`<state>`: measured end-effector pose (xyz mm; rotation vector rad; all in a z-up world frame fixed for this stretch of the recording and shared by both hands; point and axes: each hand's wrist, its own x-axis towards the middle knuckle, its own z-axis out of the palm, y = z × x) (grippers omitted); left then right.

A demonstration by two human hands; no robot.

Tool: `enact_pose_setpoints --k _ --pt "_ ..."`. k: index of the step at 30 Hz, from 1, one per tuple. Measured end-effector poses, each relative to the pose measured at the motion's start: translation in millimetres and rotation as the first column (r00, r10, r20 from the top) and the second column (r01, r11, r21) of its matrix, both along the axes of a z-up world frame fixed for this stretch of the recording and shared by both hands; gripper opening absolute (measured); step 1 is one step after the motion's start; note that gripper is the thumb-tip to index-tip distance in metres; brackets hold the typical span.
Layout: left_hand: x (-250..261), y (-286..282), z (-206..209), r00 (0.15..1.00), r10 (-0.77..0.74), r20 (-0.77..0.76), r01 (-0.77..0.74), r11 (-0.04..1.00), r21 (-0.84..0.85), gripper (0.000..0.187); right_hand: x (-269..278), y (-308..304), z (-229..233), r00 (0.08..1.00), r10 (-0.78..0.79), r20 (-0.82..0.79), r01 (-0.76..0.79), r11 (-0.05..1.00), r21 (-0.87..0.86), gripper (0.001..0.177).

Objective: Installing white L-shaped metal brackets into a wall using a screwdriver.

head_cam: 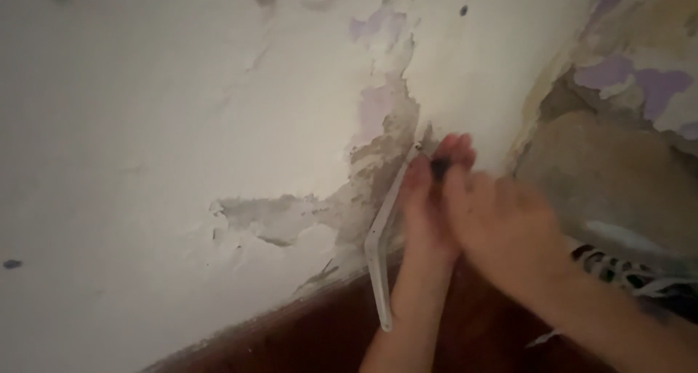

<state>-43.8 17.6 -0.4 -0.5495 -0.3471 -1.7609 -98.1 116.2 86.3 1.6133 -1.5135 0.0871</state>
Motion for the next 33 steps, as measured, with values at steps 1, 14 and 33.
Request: enact_pose_setpoints --k 1,14,33 --pt "-5 -8 -8 0.998 -0.03 -0.06 0.03 1.0 0.001 0.037 -1 -2 1 0.944 0.023 0.328 -0.049 0.996 0.074 0.015" --pt "5 9 11 0.993 0.11 0.033 -0.112 0.992 0.058 0.015 -26 -23 -6 0.244 0.092 0.965 -0.518 0.854 0.049 0.024" --pt "15 19 12 0.988 0.131 0.087 -0.133 0.991 0.025 0.01 13 -15 8 0.73 -0.208 0.651 -0.07 0.925 0.375 0.033"
